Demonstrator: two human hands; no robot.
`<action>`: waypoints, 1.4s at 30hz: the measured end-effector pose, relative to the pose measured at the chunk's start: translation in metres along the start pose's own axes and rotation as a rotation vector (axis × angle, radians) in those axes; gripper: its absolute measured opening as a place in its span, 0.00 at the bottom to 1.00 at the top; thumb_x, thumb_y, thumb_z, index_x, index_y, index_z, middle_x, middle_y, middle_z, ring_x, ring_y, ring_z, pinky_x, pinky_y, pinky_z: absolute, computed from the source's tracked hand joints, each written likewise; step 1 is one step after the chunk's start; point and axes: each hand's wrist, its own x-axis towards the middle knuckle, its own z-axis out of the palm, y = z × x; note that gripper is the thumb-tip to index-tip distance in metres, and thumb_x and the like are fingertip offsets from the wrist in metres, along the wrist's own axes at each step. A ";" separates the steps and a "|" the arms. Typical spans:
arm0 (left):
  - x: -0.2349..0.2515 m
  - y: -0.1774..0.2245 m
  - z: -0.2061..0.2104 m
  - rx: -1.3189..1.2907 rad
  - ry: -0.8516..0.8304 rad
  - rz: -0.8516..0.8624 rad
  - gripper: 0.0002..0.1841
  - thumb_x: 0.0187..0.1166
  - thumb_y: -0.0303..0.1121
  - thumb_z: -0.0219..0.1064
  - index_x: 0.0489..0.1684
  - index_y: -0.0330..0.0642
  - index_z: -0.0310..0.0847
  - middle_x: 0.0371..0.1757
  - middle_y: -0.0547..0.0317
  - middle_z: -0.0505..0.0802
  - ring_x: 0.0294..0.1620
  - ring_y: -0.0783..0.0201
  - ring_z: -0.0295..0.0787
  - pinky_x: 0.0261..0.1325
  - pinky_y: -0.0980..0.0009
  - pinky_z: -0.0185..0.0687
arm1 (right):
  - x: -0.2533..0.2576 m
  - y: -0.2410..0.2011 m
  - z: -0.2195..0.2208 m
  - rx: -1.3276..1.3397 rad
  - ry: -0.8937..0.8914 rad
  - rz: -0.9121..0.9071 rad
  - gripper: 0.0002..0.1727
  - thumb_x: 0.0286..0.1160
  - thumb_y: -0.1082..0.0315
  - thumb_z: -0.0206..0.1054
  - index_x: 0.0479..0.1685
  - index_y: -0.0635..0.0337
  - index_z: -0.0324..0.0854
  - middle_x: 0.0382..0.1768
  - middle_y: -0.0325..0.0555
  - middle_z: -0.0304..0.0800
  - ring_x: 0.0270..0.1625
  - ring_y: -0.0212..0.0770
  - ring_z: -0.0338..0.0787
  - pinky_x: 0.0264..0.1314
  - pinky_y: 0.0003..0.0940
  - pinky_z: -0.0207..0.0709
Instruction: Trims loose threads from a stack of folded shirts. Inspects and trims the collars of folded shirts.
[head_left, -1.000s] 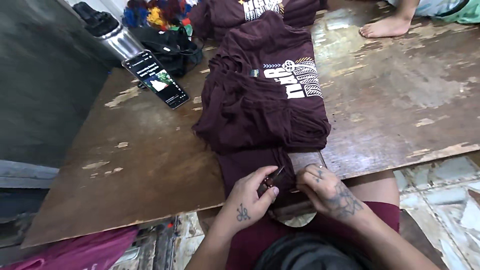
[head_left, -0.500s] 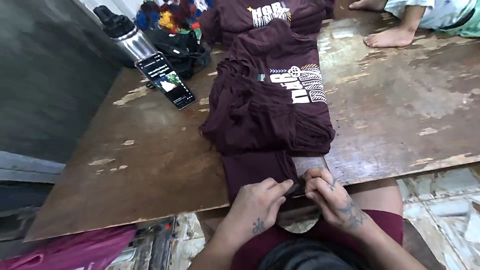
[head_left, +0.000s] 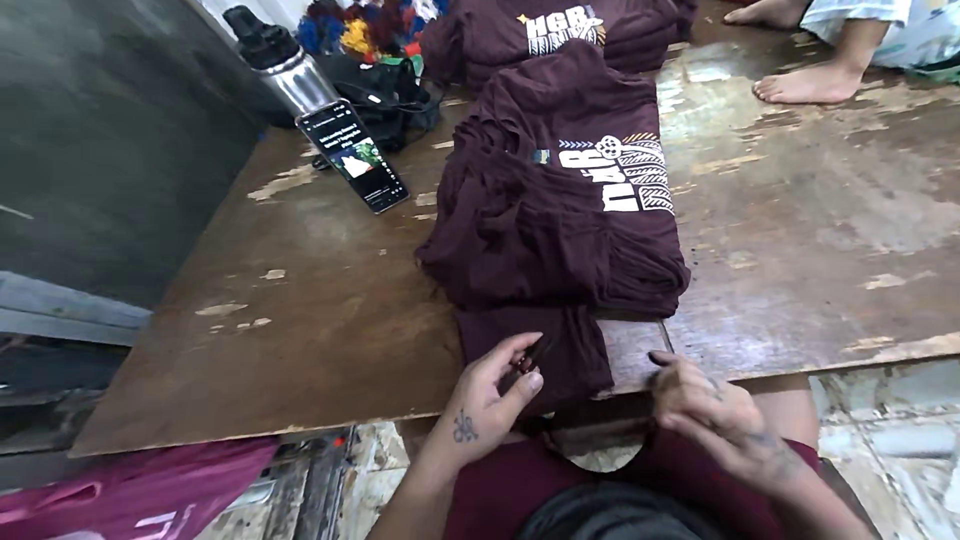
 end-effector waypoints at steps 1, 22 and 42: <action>-0.002 -0.002 -0.003 -0.008 -0.009 0.037 0.24 0.85 0.40 0.59 0.71 0.28 0.77 0.46 0.61 0.89 0.39 0.79 0.84 0.42 0.80 0.83 | -0.012 0.001 -0.008 -0.007 -0.106 0.006 0.23 0.92 0.49 0.53 0.31 0.53 0.81 0.32 0.39 0.88 0.50 0.31 0.91 0.89 0.41 0.61; 0.007 0.021 0.004 0.431 -0.175 0.079 0.22 0.68 0.37 0.76 0.58 0.35 0.84 0.37 0.47 0.93 0.34 0.51 0.91 0.37 0.49 0.85 | 0.043 -0.018 0.018 -0.293 -0.018 -0.001 0.19 0.80 0.46 0.65 0.50 0.50 0.90 0.52 0.54 0.91 0.57 0.50 0.91 0.61 0.45 0.86; 0.059 0.040 0.018 -0.417 0.087 -0.357 0.12 0.80 0.20 0.58 0.58 0.38 0.77 0.26 0.71 0.80 0.16 0.82 0.67 0.17 0.84 0.63 | 0.077 0.003 0.036 0.708 0.117 0.249 0.21 0.68 0.70 0.63 0.61 0.42 0.72 0.40 0.19 0.86 0.40 0.14 0.84 0.42 0.13 0.79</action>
